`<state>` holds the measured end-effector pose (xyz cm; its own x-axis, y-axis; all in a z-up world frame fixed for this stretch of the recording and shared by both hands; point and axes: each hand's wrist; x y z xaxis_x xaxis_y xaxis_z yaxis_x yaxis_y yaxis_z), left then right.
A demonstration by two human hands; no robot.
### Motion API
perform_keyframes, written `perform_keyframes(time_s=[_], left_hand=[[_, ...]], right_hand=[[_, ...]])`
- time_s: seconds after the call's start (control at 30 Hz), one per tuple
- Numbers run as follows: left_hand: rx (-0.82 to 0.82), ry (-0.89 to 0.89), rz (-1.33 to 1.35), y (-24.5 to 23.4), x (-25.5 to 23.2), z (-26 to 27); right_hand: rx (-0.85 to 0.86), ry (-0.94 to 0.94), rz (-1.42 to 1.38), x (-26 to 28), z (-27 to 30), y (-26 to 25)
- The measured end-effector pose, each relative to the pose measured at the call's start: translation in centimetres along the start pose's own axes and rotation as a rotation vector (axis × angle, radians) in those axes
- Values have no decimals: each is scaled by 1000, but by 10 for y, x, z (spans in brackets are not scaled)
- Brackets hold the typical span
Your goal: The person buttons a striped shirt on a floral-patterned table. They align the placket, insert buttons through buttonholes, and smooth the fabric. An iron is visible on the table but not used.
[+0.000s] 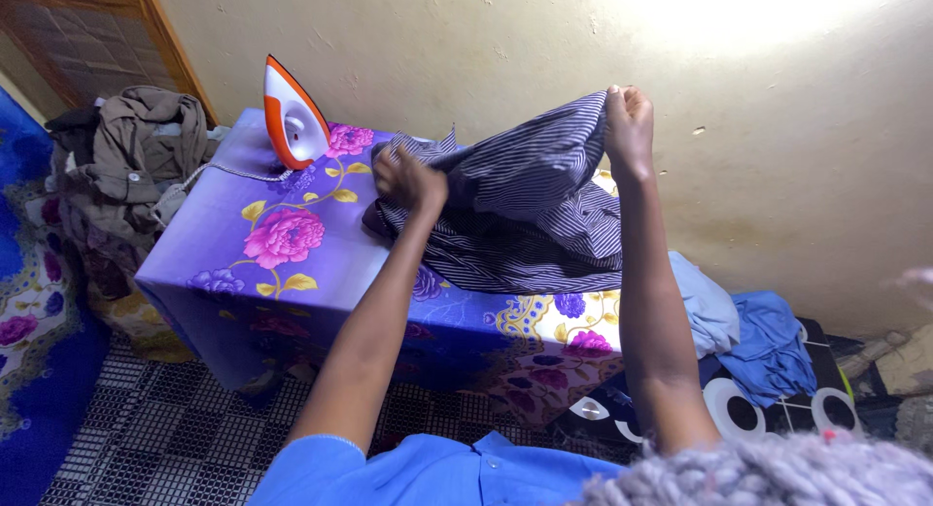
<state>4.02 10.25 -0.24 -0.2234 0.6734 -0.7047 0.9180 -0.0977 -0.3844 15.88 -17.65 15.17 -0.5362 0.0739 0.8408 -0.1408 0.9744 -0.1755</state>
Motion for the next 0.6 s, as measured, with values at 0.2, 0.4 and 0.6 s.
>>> perform_keyframes(time_s=[0.2, 0.4, 0.6], left_hand=[[572, -148, 474, -54, -149, 13], [631, -353, 558, -6, -131, 22], [800, -1337, 1760, 83, -69, -9]], right_hand=[[-223, -128, 430, 4, 9, 34], [-82, -83, 406, 41, 27, 37], [-29, 31, 418, 16, 44, 32]])
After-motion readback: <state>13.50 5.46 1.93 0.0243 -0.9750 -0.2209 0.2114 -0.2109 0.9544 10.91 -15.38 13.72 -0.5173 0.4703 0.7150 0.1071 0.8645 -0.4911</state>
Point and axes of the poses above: each hand's wrist, its own z-axis away from the middle knuckle, its own y-axis out of the palm, x = y × z, and after that the axes turned 7 degrees about z, right-handed
